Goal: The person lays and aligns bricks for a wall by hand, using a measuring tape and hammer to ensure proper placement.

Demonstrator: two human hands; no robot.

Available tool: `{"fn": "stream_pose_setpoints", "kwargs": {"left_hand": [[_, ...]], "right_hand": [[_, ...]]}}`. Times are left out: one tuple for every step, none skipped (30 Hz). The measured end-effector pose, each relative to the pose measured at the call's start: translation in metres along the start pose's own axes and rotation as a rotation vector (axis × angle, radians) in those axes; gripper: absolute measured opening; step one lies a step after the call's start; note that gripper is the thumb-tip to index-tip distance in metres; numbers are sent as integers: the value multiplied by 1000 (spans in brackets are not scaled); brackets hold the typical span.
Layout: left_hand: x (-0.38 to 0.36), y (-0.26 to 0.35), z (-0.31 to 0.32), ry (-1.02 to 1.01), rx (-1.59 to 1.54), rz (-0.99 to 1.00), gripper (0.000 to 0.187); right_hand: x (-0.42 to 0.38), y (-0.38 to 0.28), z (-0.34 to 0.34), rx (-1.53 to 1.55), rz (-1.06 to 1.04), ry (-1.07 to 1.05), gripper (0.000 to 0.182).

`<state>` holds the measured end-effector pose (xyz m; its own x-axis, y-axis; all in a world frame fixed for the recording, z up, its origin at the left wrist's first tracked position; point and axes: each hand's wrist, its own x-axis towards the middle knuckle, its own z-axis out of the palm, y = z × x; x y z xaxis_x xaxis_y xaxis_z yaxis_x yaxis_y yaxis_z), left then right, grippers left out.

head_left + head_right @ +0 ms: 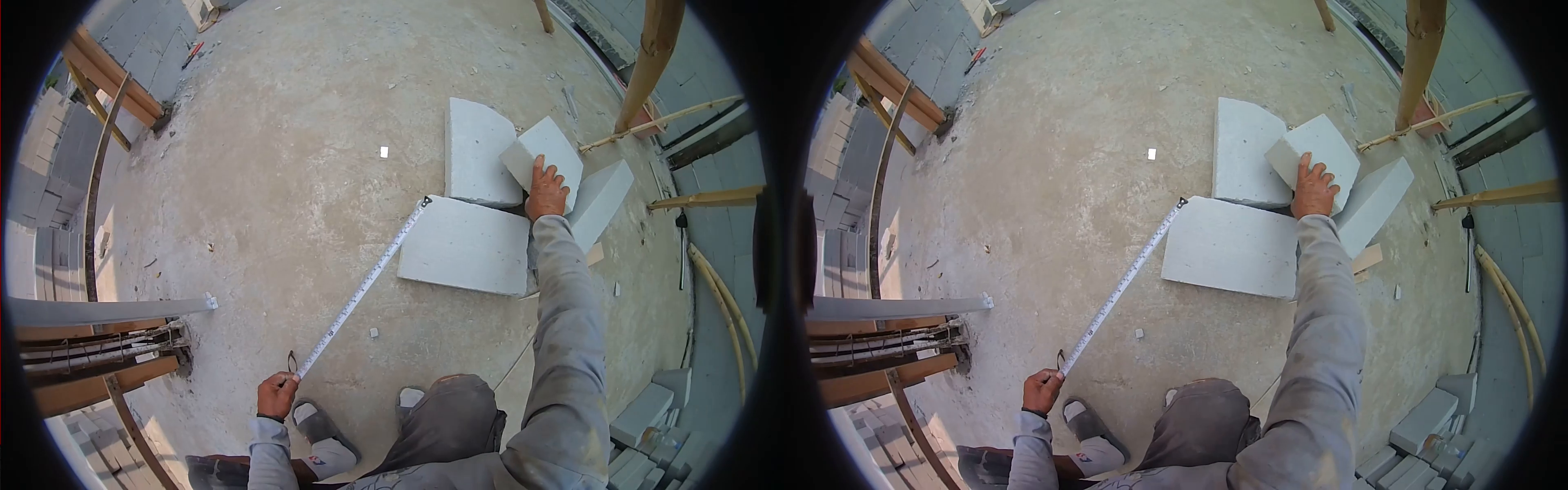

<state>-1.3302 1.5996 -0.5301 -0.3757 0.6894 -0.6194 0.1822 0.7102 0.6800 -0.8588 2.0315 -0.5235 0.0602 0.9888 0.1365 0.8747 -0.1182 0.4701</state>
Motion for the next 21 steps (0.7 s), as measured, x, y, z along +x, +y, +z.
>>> {"fn": "stream_pose_setpoints", "kwargs": {"left_hand": [[3, -10, -3, 10, -6, 25, 16], [1, -11, -3, 20, -9, 49, 16], [0, -11, -1, 49, 12, 63, 16], [-1, -8, 0, 39, 10, 63, 16], [-1, -5, 2, 50, 13, 79, 17], [0, -3, 1, 61, 19, 94, 18], [4, -4, 1, 47, 22, 94, 18], [12, -7, 3, 25, 4, 124, 18], [19, -7, 3, 4, -17, 155, 18], [24, 0, 5, -10, -18, 160, 18], [28, 7, 7, -26, -23, 203, 19], [32, 13, 8, -39, -29, 245, 20], [37, 17, 10, -45, -31, 251, 20], [41, 19, 12, -61, -26, 226, 20], [44, 20, 11, -86, -9, 200, 20], [45, 21, 13, -105, 5, 203, 20], [49, 24, 15, -115, 19, 213, 20], [54, 28, 16, -125, 33, 226, 20], [62, 28, 18, -142, 41, 245, 20], [66, 23, 16, -143, 38, 283, 20], [67, 19, 14, -140, 33, 317, 20]], "right_hand": [[6, 2, -13, 68, -3, -12, 85], [8, 2, -28, 138, -6, -28, 87], [6, 1, -42, 128, -35, 18, 89], [0, -1, -54, 119, -31, 15, 89], [-6, -5, -66, 133, -81, 10, 90], [-13, -9, -76, 147, -131, 1, 90], [-27, -13, -87, 139, -122, -7, 90], [-45, -17, -98, 240, -123, 6, 93], [-62, -19, -105, 340, -123, 24, 95], [-78, -20, -108, 329, -112, 23, 95], [-97, -22, -107, 326, -120, 40, 93], [-113, -23, -103, 324, -130, 58, 91], [-127, -23, -98, 319, -124, 61, 91], [-140, -25, -89, 321, -150, 101, 90], [-151, -27, -79, 325, -167, 130, 89], [-159, -31, -70, 321, -148, 116, 89], [-167, -37, -62, 322, -205, 140, 86], [-173, -42, -55, 323, -261, 166, 84], [-175, -48, -45, 315, -236, 167, 84], [-178, -56, -37, 364, -249, 130, 83], [-183, -60, -31, 416, -266, 92, 83]]}}
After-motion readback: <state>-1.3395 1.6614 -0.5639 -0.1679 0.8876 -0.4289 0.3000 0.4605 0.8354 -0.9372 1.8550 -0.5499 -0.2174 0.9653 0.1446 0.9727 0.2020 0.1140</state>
